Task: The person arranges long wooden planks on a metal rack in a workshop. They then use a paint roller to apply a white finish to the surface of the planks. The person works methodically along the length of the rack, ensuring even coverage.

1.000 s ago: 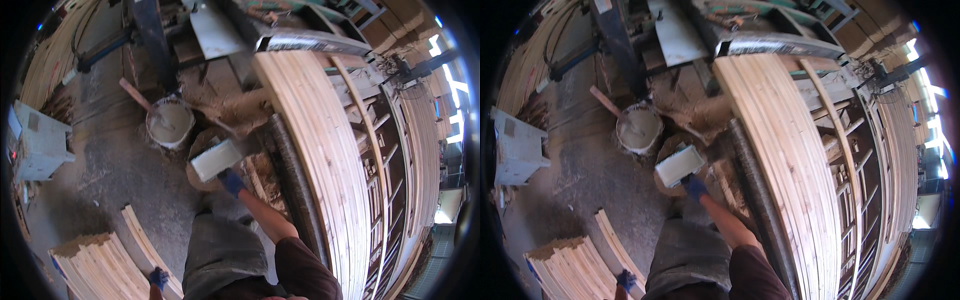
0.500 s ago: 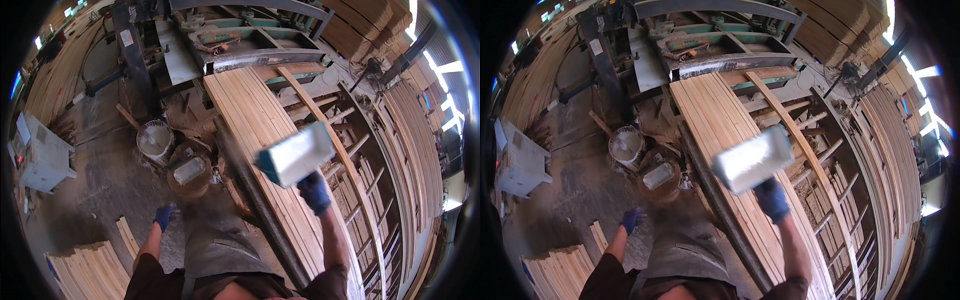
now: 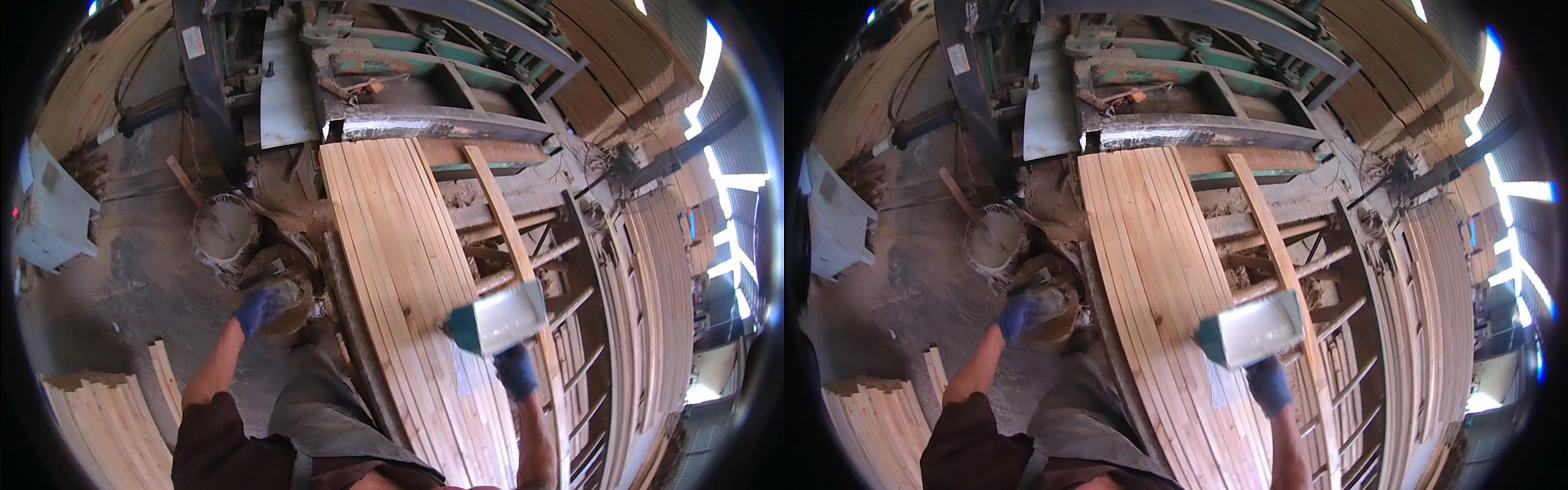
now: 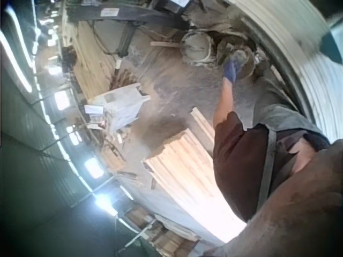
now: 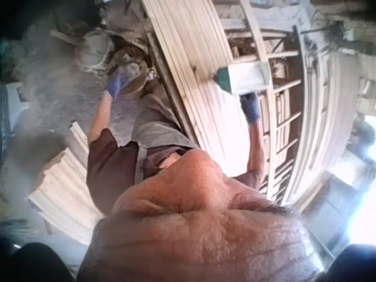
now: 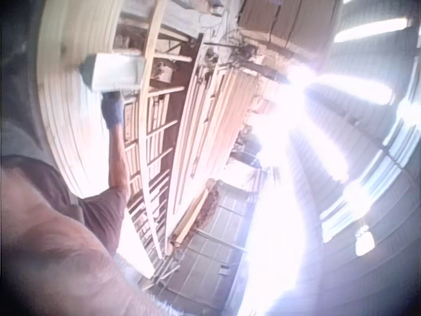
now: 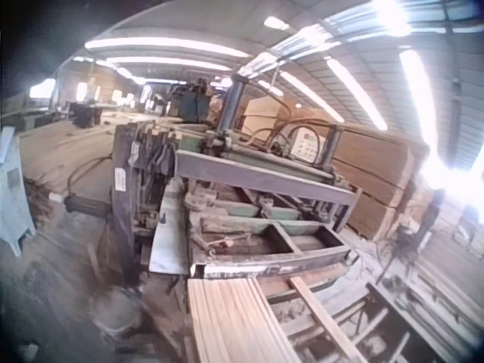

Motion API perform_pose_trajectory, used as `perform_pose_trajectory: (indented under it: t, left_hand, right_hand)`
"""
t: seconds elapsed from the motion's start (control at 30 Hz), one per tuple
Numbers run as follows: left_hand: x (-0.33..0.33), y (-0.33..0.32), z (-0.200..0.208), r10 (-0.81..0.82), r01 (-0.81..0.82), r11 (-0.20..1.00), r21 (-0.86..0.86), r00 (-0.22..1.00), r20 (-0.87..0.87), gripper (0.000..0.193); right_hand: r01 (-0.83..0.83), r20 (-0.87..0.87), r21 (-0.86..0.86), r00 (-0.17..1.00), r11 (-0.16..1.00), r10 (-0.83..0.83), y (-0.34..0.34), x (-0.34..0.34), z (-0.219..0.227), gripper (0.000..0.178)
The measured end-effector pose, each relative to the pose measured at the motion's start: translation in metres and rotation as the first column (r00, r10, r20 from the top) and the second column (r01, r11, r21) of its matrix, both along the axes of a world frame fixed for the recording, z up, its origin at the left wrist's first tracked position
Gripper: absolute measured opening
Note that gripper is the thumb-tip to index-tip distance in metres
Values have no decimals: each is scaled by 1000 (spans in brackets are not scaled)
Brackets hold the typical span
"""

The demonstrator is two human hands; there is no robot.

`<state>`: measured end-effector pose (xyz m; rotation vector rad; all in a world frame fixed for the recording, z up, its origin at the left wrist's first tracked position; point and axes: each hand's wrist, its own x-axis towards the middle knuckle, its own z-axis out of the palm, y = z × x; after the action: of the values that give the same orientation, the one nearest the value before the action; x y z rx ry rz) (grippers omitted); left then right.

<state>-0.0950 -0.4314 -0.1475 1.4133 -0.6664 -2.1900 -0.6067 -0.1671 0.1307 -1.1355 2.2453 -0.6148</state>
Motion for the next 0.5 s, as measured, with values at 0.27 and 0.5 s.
perform_pose_trajectory:
  t: [0.27, 0.5]
  left_hand:
    - [-147, -160, 53, 48, -114, 991, -72, 794, -606, 73]
    - [-194, -194, 87, 57, -153, 986, -71, 695, -716, 82]
  right_hand:
    - [-167, -42, -16, 985, 986, 167, -370, 0, -25, 32]
    - [-36, 221, -203, 972, 978, 82, -463, 25, -25, 29]
